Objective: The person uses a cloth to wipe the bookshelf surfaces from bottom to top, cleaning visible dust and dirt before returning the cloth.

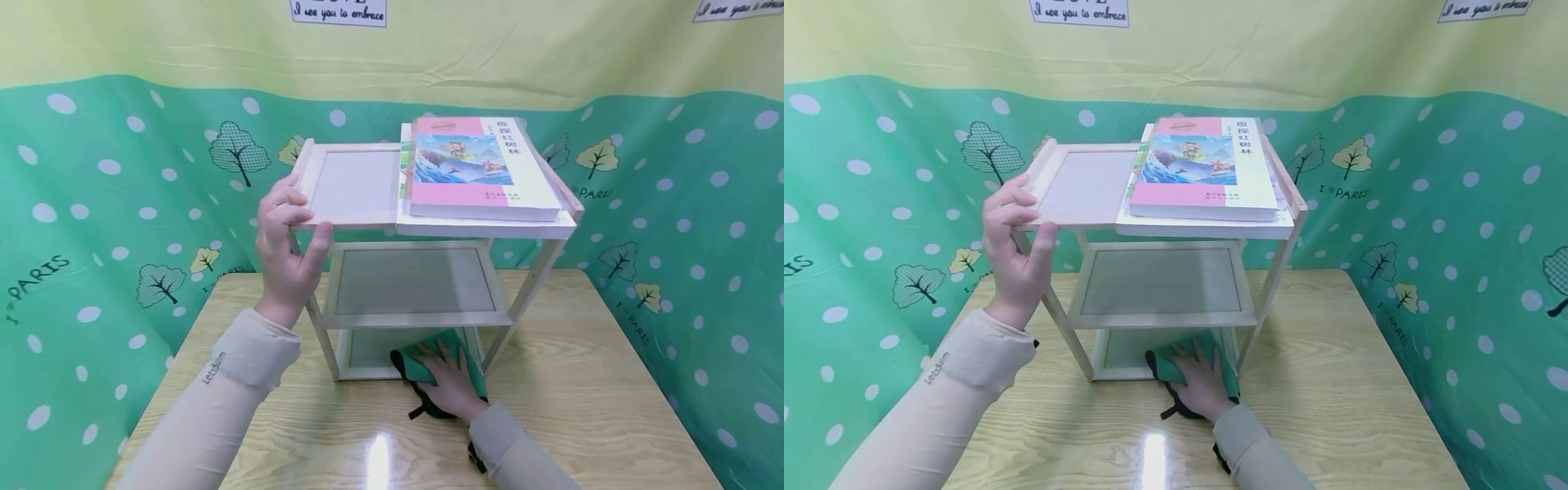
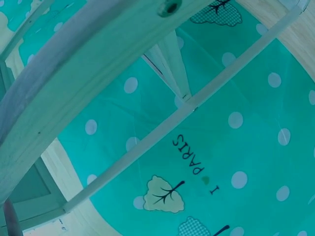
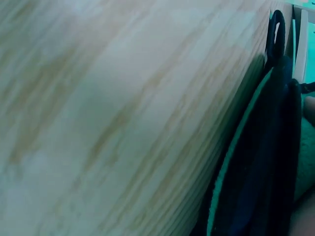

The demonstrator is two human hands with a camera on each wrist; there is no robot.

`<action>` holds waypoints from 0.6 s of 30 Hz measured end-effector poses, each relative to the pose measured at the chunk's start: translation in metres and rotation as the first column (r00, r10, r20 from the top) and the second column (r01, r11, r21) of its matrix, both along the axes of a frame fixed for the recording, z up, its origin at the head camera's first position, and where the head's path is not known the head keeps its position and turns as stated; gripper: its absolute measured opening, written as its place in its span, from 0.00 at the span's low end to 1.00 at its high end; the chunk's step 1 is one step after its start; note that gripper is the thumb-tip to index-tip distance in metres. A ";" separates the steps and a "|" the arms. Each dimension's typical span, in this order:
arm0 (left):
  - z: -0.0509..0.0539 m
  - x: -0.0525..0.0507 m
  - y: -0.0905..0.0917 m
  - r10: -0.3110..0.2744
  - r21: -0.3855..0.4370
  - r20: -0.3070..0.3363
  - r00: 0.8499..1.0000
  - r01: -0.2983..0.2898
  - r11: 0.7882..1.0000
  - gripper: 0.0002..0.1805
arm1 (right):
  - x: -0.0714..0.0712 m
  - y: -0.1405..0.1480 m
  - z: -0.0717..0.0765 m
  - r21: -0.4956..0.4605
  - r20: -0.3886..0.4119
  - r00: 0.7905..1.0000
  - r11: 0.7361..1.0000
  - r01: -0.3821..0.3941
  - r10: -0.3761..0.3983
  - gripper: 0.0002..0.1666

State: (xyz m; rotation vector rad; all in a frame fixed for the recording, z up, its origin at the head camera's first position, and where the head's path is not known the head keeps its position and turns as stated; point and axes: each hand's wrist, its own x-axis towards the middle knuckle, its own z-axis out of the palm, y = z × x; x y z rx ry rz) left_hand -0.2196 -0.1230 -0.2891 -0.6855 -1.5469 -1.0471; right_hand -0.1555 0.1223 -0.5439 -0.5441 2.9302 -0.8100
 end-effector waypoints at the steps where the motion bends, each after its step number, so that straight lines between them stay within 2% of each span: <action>1: 0.000 0.000 0.000 -0.001 0.001 -0.001 1.000 0.001 1.000 0.21 | 0.000 0.000 0.000 -0.003 0.002 1.000 1.000 -0.005 0.005 0.31; 18: 0.000 0.000 0.000 0.010 -0.004 0.001 1.000 -0.010 1.000 0.22 | -0.006 0.002 0.001 0.007 0.056 0.994 0.996 -0.089 0.089 0.29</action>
